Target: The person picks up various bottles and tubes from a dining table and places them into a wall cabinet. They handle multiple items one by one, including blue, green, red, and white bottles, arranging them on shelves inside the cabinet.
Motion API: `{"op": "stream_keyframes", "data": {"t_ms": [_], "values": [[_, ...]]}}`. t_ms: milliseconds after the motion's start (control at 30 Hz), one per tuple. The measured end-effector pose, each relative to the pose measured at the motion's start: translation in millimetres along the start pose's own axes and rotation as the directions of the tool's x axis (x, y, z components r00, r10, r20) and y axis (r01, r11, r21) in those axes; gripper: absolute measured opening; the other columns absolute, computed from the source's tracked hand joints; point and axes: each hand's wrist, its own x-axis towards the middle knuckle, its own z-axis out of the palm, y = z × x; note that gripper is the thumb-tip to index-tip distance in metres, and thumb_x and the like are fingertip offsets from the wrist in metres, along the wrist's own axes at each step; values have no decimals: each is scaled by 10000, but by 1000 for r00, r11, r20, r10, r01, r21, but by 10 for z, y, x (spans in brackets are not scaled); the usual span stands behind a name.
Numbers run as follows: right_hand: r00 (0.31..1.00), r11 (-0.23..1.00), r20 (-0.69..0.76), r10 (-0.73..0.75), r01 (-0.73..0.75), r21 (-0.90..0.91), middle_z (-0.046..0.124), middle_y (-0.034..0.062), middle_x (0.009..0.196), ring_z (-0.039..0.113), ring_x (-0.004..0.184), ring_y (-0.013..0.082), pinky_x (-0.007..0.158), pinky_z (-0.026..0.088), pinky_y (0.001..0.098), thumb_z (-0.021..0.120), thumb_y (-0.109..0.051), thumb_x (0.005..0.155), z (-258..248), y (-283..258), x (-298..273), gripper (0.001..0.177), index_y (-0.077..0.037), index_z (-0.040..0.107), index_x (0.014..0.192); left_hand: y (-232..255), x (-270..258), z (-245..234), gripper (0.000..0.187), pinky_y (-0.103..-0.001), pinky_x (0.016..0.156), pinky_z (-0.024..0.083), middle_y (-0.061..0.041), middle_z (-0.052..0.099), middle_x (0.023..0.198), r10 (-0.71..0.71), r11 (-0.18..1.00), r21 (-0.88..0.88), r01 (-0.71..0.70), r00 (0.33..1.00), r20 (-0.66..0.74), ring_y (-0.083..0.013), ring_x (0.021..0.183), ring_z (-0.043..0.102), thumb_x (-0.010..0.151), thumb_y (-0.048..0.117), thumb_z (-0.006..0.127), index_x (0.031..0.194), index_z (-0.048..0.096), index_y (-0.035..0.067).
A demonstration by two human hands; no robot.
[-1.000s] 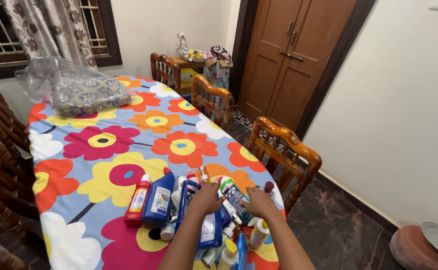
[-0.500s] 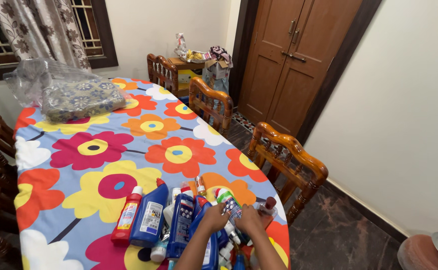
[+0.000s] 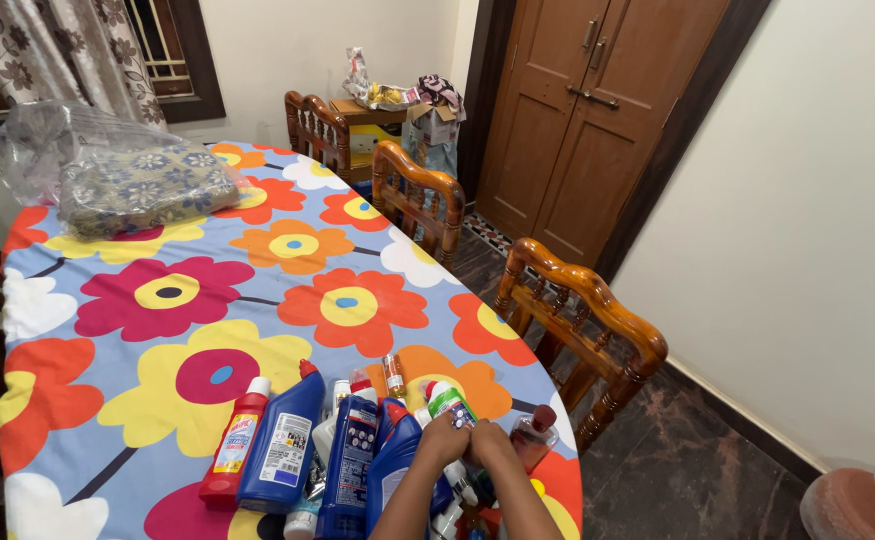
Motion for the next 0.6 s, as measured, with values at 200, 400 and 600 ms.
{"op": "stream_keyframes", "data": {"t_ms": [200,400,600], "values": [[974,960,179,-137,175,-217,722,210,1079,704,1049,351,928,557,410,704,-331,824,-104,193,219,329,-65,750,1012,-26,-50,34,455,-421,983,533,-253,718,1168,-43,997,-64,44,999,18,-368,1128,702,869,350,686,1182,694,20],[978,929,138,-155,192,-316,724,226,1074,703,1038,356,921,567,403,747,-284,766,-78,-1,307,352,-38,768,1017,-113,84,93,462,-408,990,533,-238,701,1200,-124,991,-47,123,992,-3,-354,1157,684,888,378,704,1175,701,15],[989,979,-8,146,-143,148,705,179,1222,681,1161,340,965,548,440,777,-341,839,-12,-11,175,406,-67,745,1136,-158,79,168,434,-405,967,536,-227,724,1180,-157,980,-125,154,987,-20,-346,1135,697,881,344,695,1166,722,19]]}}
